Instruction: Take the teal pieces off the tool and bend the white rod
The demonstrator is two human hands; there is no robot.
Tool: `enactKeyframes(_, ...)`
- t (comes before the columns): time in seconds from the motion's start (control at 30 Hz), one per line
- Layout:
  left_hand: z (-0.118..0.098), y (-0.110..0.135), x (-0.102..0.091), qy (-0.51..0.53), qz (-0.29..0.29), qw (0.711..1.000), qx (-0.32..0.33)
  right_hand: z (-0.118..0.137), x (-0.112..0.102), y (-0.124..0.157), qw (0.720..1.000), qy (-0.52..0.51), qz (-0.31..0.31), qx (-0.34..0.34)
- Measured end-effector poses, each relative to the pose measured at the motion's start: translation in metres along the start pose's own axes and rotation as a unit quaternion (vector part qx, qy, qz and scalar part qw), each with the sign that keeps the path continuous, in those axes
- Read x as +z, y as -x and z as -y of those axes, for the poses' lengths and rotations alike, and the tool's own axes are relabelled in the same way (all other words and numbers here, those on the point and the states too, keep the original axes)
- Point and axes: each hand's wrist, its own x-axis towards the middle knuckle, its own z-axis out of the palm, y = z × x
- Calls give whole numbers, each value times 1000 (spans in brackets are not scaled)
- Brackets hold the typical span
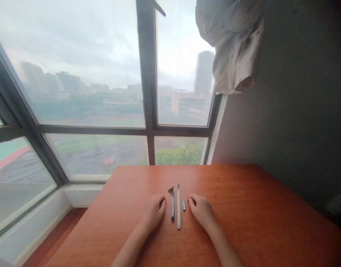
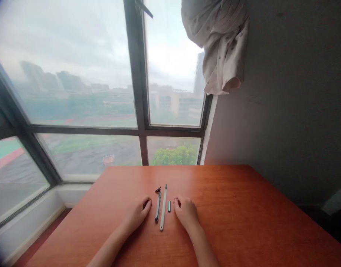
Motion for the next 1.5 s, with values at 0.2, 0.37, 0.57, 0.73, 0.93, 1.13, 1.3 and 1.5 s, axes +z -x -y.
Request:
enactKeyframes(0.2, 4, -1, 3, 8, -3, 1000, 11, 2, -1, 0, 1000, -10, -7, -3)
enactKeyframes(0.37, 5, 0, 4, 9, -3, 1000, 9, 4, -4, 1, 1000, -7, -1, -2)
enactKeyframes(0.57, 3, 0, 1, 11, 2, 1000, 6, 4, -4, 1, 1000, 0, 4, -1)
enactKeyframes(0.73, 4, 0, 2, 9, -3, 1000, 11, 4, -4, 1, 1000, 2, 2, -6)
enactKeyframes(0.93, 3, 1, 2, 7, -3, 1000, 15, 3, -3, 1, 1000, 2, 0, -7)
enactKeyframes(1.13, 3, 0, 2, 7, -3, 1000, 16, 3, -2, 0, 1000, -2, 2, -12)
enactKeyframes(1.3, 4, 0, 3, 7, -7, 1000, 17, 4, -3, 0, 1000, 4, 7, -4)
enactKeyframes(1.5, 2, 0, 2, 8, 0, 1000, 6, 4, -4, 1, 1000, 11, 13, 0)
